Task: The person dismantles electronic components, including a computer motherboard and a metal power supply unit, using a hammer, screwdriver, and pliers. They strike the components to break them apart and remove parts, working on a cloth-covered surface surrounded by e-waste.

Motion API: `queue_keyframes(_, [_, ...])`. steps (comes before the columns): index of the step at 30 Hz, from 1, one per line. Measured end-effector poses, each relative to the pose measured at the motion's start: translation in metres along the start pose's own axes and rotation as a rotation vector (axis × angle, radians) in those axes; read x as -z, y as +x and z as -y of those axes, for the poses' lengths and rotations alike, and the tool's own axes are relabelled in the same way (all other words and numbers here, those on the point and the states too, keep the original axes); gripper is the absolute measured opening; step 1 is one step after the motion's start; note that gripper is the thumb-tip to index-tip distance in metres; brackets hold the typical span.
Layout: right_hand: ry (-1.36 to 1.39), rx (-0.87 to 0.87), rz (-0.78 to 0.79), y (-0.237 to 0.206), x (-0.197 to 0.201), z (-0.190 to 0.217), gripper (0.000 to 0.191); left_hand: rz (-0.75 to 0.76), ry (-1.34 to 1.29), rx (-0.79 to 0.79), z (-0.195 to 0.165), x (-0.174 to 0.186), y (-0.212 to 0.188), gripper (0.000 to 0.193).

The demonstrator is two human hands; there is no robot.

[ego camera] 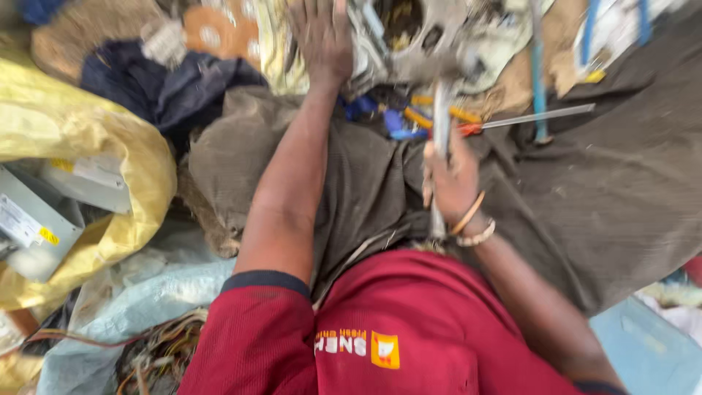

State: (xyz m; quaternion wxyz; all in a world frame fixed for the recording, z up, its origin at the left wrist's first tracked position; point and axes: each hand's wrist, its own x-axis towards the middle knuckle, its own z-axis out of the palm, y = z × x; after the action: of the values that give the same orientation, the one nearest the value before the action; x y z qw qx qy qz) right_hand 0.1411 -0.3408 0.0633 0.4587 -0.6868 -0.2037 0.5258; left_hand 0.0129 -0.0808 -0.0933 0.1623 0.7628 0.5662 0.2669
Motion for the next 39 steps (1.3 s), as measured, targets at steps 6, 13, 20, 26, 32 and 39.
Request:
queue_keyframes(6, [0.137, -0.374, 0.132, 0.008, 0.011, -0.078, 0.050, 0.324, 0.122, 0.219, -0.007, 0.009, 0.007, 0.087])
queue_keyframes(13, [-0.788, 0.328, 0.180, 0.024, 0.040, -0.099, 0.052, 0.297, -0.082, 0.678, -0.036, 0.019, -0.016, 0.129])
queue_keyframes(20, [-0.854, 0.363, 0.116, 0.069, 0.099, -0.042, 0.028, 0.251, -0.224, 0.834, -0.047, 0.021, -0.057, 0.143])
queue_keyframes(26, [-1.046, 0.400, -0.093, 0.102, 0.126, -0.015, 0.020, 0.116, -0.278, 0.798, -0.042, 0.024, -0.063, 0.127])
queue_keyframes(32, [-1.436, 0.524, -0.152, 0.094, 0.060, -0.043, 0.036, 0.019, -0.427, 0.756, -0.057, 0.046, -0.062, 0.122])
queue_keyframes(39, [-1.239, 0.388, 0.026, 0.133, 0.112, -0.043, 0.041, -0.020, -0.101, 0.497, -0.074, 0.047, -0.061, 0.116])
